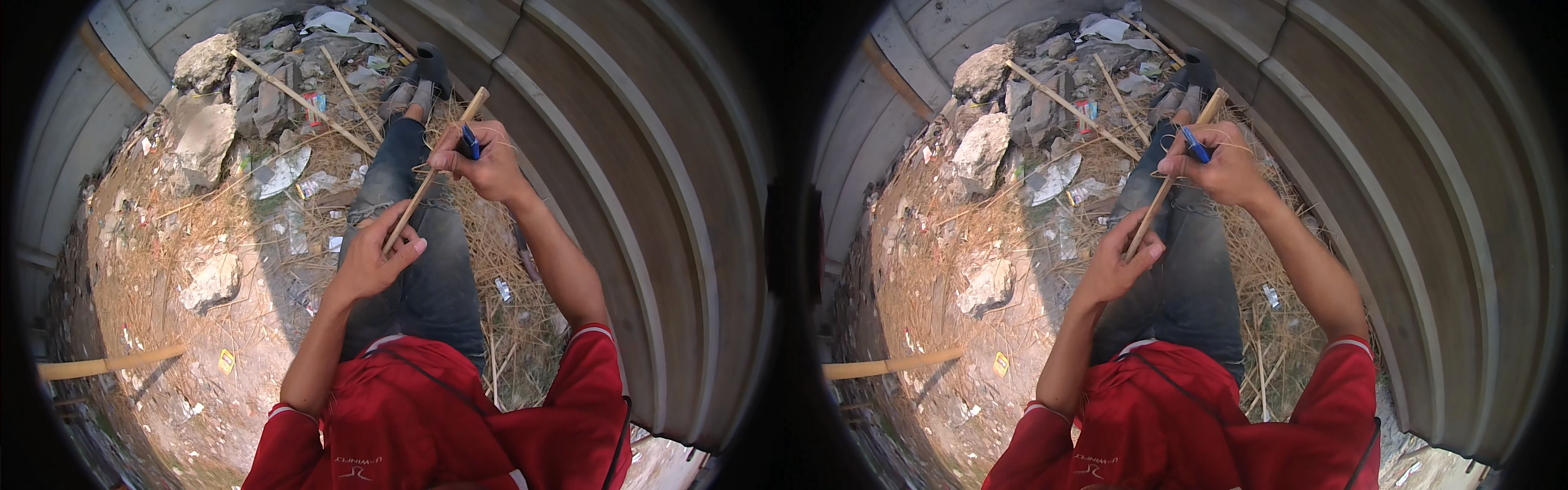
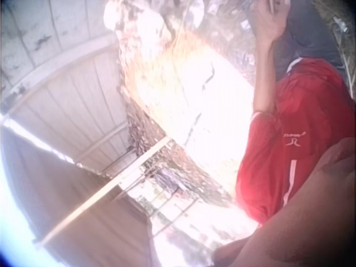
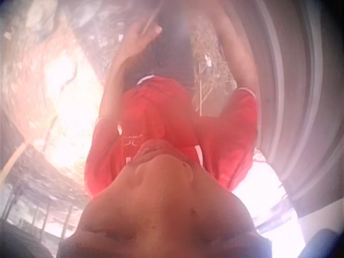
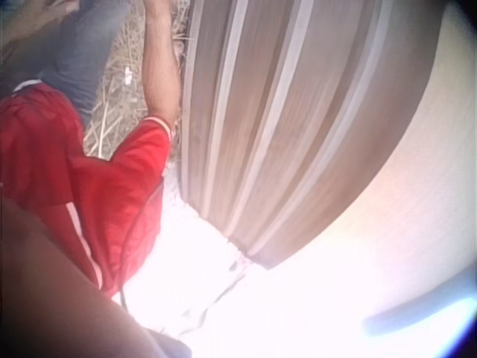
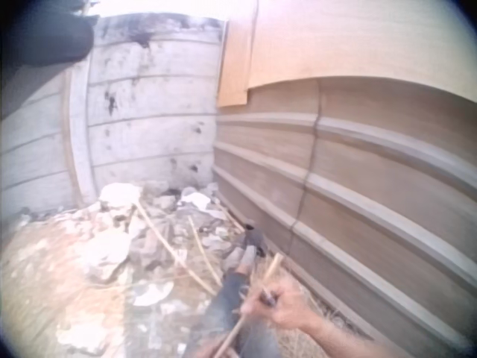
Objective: The person sits on the ground and uses a blue utility knife to shave thin strips from a long bamboo stick. They hold the stick with their left hand and scrape the blade along its length with their right hand, producing wood shavings that fall onto the ground.
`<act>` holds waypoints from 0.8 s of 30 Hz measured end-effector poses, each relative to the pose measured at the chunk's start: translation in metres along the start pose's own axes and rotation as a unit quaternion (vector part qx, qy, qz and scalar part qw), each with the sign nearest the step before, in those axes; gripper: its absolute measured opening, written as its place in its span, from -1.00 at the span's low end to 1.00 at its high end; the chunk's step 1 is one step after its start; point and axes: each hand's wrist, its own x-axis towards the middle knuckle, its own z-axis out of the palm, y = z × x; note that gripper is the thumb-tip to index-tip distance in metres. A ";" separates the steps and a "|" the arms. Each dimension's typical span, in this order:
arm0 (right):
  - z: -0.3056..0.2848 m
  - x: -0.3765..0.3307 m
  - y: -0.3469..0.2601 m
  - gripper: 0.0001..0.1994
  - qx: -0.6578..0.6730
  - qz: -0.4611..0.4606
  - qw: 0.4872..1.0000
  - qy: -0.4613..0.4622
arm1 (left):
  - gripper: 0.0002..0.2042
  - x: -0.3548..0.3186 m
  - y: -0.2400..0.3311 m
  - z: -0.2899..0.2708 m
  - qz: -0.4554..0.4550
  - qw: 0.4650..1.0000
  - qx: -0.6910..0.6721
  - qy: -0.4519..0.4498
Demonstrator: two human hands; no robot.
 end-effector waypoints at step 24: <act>0.047 -0.071 0.004 -0.77 -0.150 0.039 0.986 -0.055 | -0.51 0.042 0.012 -0.015 0.009 0.989 -0.142 0.050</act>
